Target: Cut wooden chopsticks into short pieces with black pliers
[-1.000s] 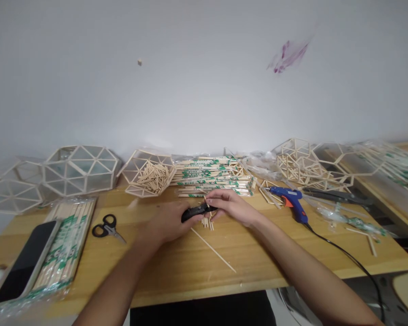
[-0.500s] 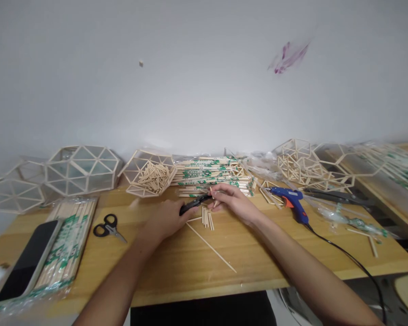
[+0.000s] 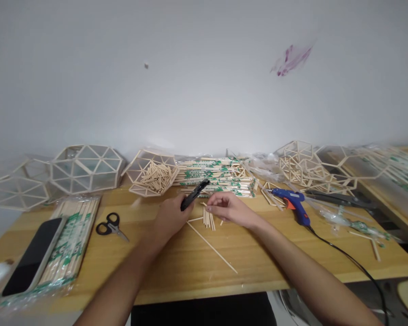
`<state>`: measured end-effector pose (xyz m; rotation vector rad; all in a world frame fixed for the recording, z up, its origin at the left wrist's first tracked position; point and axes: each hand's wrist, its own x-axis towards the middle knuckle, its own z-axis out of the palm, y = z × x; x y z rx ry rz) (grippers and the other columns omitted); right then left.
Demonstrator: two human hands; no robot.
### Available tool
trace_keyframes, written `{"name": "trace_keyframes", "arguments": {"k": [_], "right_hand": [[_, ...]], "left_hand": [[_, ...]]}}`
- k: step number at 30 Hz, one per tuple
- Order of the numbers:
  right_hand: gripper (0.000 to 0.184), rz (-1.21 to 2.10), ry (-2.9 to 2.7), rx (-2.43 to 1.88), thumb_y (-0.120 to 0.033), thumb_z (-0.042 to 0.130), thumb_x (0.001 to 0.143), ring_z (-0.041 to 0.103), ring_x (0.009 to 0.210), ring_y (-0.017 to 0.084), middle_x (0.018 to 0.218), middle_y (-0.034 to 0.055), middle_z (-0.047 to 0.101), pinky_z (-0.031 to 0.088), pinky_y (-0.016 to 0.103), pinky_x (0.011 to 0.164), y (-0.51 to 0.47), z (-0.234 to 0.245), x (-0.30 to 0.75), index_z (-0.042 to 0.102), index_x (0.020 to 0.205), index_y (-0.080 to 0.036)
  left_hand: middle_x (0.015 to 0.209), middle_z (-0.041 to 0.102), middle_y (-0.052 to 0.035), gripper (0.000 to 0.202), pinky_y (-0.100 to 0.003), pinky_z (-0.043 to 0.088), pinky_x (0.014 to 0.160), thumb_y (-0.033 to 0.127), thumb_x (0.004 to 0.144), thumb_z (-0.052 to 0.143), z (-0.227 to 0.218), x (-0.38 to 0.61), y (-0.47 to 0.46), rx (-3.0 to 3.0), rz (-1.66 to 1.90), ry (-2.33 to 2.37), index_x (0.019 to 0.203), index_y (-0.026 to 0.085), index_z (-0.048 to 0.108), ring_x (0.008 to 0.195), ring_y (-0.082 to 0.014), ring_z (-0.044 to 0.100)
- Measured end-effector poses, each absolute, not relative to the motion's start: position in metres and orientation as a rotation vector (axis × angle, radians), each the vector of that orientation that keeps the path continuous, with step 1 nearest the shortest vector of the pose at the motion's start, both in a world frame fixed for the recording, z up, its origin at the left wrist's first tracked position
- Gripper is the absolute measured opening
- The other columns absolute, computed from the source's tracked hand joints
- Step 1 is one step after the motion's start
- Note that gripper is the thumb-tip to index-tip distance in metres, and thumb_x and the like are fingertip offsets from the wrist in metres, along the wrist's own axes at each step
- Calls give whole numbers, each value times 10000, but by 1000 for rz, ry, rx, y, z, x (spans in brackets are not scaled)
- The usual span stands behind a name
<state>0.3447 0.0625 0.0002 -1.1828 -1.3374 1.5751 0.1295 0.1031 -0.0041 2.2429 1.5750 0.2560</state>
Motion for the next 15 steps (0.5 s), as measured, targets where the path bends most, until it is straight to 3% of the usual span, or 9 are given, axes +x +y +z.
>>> {"name": "trace_keyframes", "arguments": {"k": [7, 11, 15], "right_hand": [[285, 1422, -1540, -1121, -442, 757, 854, 453, 526, 88, 602, -53, 530, 326, 225, 496, 54, 27, 319, 658, 834, -176], [171, 1197, -1819, -1152, -344, 660, 941, 495, 582, 103, 658, -30, 587, 362, 234, 560, 55, 44, 297, 680, 884, -184], [170, 1044, -1944, -1197, -324, 612, 976, 522, 597, 112, 693, -13, 624, 357, 241, 571, 59, 41, 287, 691, 938, -178]], "left_hand": [[997, 758, -113, 221, -329, 463, 756, 327, 882, 609, 0, 131, 103, 2302, -3, 1590, 1054, 195, 652, 921, -285, 718], [993, 750, -87, 141, -324, 477, 775, 277, 878, 591, -1, 126, 102, 2294, 21, 1492, 985, 209, 653, 902, -250, 701], [945, 745, -58, 114, -309, 489, 789, 262, 890, 567, -6, 123, 103, 2268, 120, 1420, 930, 227, 668, 884, -220, 686]]}}
